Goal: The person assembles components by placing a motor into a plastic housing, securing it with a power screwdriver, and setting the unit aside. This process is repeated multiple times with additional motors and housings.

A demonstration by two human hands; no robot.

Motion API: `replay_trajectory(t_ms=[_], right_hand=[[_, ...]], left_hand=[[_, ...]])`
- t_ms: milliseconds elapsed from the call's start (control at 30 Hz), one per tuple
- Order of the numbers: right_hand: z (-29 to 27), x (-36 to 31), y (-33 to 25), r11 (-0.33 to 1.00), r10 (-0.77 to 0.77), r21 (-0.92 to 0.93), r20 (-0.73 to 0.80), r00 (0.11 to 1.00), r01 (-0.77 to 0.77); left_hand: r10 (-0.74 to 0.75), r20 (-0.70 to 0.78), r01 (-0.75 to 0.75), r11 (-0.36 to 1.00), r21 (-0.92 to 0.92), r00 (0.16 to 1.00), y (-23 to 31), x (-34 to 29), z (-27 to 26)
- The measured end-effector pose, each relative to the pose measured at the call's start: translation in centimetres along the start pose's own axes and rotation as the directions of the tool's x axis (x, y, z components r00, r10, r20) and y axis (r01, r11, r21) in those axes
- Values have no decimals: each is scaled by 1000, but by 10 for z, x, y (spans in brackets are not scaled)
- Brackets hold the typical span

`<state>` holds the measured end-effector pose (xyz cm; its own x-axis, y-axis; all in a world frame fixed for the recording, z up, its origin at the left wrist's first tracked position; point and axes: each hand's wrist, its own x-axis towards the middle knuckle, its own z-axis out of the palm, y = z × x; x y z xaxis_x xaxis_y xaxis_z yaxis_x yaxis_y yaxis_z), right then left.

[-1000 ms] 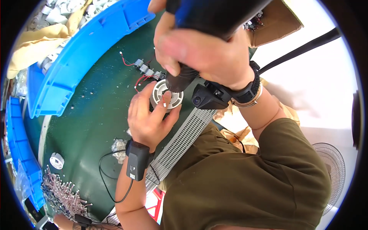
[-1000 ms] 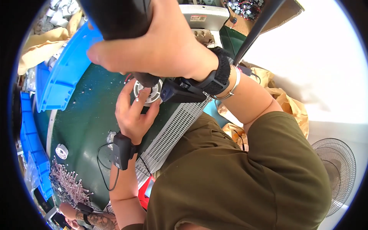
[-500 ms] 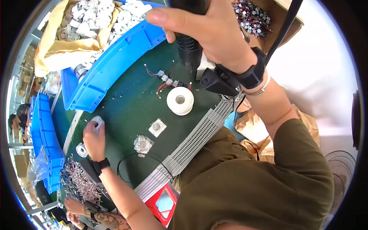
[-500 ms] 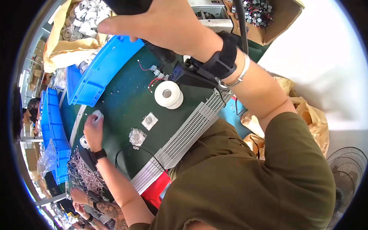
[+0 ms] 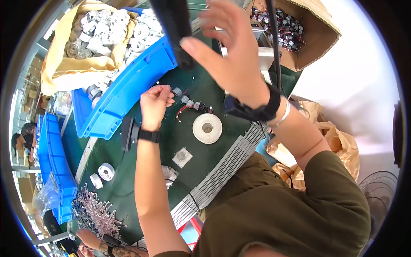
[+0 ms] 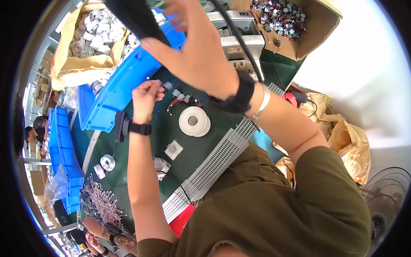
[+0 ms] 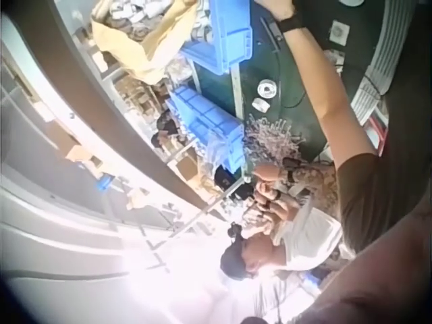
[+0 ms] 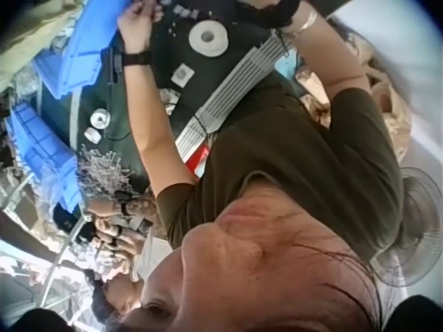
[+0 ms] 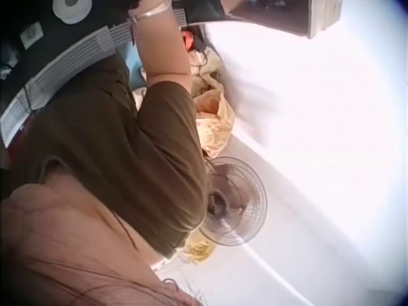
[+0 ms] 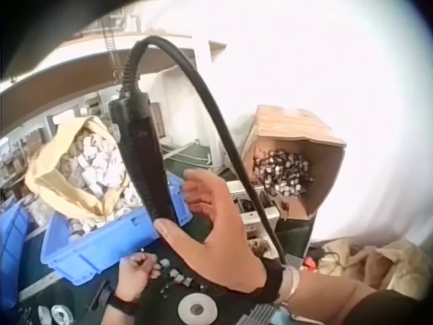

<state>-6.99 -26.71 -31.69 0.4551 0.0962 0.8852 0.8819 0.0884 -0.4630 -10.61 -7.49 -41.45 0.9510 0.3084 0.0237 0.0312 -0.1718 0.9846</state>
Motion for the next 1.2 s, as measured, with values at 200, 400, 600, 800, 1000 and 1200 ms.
replay_trajectory(t_ms=[200, 400, 600, 800, 1000, 1200], right_hand=[[13, -40, 13, 977, 180, -187, 447, 876, -105], [5, -27, 9, 973, 230, -124, 615, 754, -196], [-9, -24, -7, 801, 422, 0, 710, 564, -599], [-11, -30, -14, 800, 399, 96, 652, 645, -592], [-28, -43, -26, 671, 459, 145, 689, 562, -727], [-50, -57, -21, 763, 419, 213, 556, 718, -611]], left_hand=[[261, 27, -257, 961, -106, 965, 53, -34, 0], [416, -125, -430, 896, -112, 901, 87, -67, -14], [615, -198, -387, 680, 623, 763, 98, 48, -99], [801, 202, -455, 96, 885, 563, 93, 163, -141], [570, 215, -206, -81, 975, 793, 111, 164, -154], [400, -96, -384, 911, 151, 911, 128, 11, -110]])
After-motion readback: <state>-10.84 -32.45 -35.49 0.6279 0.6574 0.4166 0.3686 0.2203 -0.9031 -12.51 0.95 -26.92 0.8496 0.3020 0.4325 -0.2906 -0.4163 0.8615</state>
